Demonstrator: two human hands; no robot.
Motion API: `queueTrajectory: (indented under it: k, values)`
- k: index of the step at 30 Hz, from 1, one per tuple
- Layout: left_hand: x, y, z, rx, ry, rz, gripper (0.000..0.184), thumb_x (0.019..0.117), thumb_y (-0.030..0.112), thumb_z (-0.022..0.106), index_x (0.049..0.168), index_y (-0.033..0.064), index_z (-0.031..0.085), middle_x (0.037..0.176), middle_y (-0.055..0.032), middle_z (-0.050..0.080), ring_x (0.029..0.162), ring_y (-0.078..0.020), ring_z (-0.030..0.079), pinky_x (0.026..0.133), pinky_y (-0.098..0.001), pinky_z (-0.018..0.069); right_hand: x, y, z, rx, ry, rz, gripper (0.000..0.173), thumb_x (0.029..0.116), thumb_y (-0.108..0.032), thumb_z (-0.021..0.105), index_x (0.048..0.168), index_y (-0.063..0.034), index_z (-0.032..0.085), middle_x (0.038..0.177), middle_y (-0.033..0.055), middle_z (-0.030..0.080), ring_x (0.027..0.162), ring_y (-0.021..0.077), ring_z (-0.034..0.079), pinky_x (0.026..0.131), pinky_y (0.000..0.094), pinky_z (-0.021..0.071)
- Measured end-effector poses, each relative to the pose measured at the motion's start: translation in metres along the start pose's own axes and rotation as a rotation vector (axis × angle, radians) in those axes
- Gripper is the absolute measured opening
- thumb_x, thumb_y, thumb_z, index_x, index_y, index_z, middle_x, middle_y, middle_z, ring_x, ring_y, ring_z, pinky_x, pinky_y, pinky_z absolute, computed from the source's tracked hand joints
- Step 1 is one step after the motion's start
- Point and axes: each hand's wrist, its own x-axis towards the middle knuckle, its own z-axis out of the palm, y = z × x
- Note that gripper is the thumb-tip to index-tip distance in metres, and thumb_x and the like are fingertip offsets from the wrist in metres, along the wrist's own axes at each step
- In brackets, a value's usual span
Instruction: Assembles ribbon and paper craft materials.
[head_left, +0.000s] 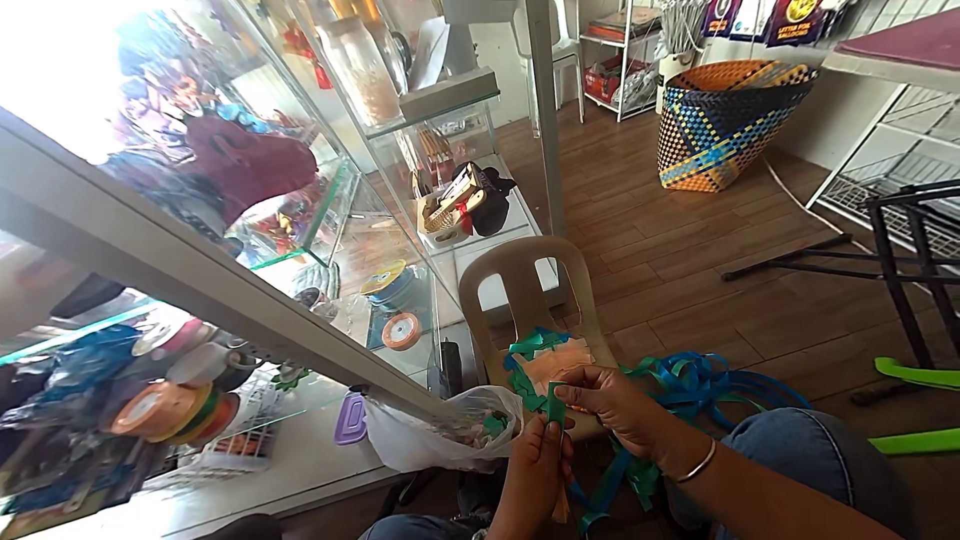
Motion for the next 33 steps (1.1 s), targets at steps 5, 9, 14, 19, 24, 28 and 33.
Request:
queueTrajectory:
  k: [5,9,14,19,24,28,33]
  values:
    - [-0.0002,0.0023,-0.0066,-0.153,-0.057,-0.044,0.040,0.1117,0.018,0.025,0.122,-0.0014,0.058,0.080,-0.0014,0.066,0.064,-0.0093,0.065,0.065,-0.0262,0.0599,0.0012,0.0017,0.0002,-0.041,0.020,-0.069,0.008,0.0927,-0.006,0.074,0.098,-0.0011,0.071,0.086,0.0028,0.071,0.078,0.0066,0.067,0.074,0.0204,0.0556]
    - [-0.0005,0.0034,-0.0098,-0.215,-0.088,-0.065,0.047,0.1120,0.023,0.018,0.124,-0.0019,0.057,0.087,-0.0056,0.069,0.069,-0.0126,0.068,0.069,-0.0285,0.0610,0.0013,0.0014,-0.0004,-0.055,0.037,-0.073,0.007,0.0925,-0.005,0.074,0.097,-0.0010,0.071,0.086,0.0028,0.071,0.078,0.0061,0.066,0.074,0.0198,0.0552]
    - [-0.0007,0.0061,-0.0084,-0.162,-0.066,-0.077,0.030,0.1102,0.011,0.034,0.123,-0.0016,0.058,0.087,-0.0045,0.069,0.068,-0.0111,0.068,0.068,-0.0272,0.0607,0.0023,0.0023,-0.0004,-0.071,0.043,-0.077,0.007,0.0931,-0.006,0.074,0.098,-0.0012,0.072,0.087,0.0029,0.071,0.078,0.0061,0.067,0.074,0.0197,0.0551]
    - [0.0009,0.0059,-0.0090,-0.123,-0.055,-0.084,0.027,0.1102,0.010,0.037,0.123,-0.0016,0.057,0.088,-0.0051,0.070,0.071,-0.0118,0.069,0.070,-0.0273,0.0606,0.0034,0.0048,0.0009,-0.065,0.067,-0.100,0.006,0.0925,-0.006,0.074,0.097,-0.0010,0.072,0.086,0.0034,0.072,0.078,0.0069,0.067,0.075,0.0203,0.0557]
    - [0.0017,0.0054,-0.0088,-0.102,-0.031,-0.030,0.028,0.1071,0.006,0.044,0.132,-0.0034,0.052,0.106,-0.0110,0.073,0.090,-0.0185,0.074,0.081,-0.0325,0.0618,0.0050,0.0042,-0.0010,-0.060,0.101,-0.113,0.007,0.0923,-0.005,0.074,0.097,-0.0007,0.072,0.086,0.0033,0.072,0.078,0.0065,0.067,0.075,0.0203,0.0561]
    - [0.0032,0.0033,-0.0091,-0.054,0.002,0.042,0.036,0.1035,0.000,0.048,0.139,-0.0034,0.048,0.114,-0.0115,0.071,0.095,-0.0190,0.073,0.083,-0.0329,0.0617,0.0052,0.0031,-0.0008,-0.055,0.123,-0.117,0.007,0.0923,-0.005,0.074,0.097,-0.0007,0.072,0.085,0.0032,0.071,0.078,0.0066,0.067,0.074,0.0197,0.0556]
    - [0.0044,-0.0011,-0.0101,0.038,0.029,0.120,0.047,0.1013,0.001,0.053,0.146,-0.0025,0.041,0.113,-0.0109,0.070,0.092,-0.0177,0.073,0.080,-0.0320,0.0621,0.0059,0.0035,-0.0008,-0.057,0.136,-0.116,0.008,0.0928,-0.005,0.074,0.098,0.0002,0.071,0.087,0.0042,0.071,0.079,0.0070,0.067,0.075,0.0206,0.0563]
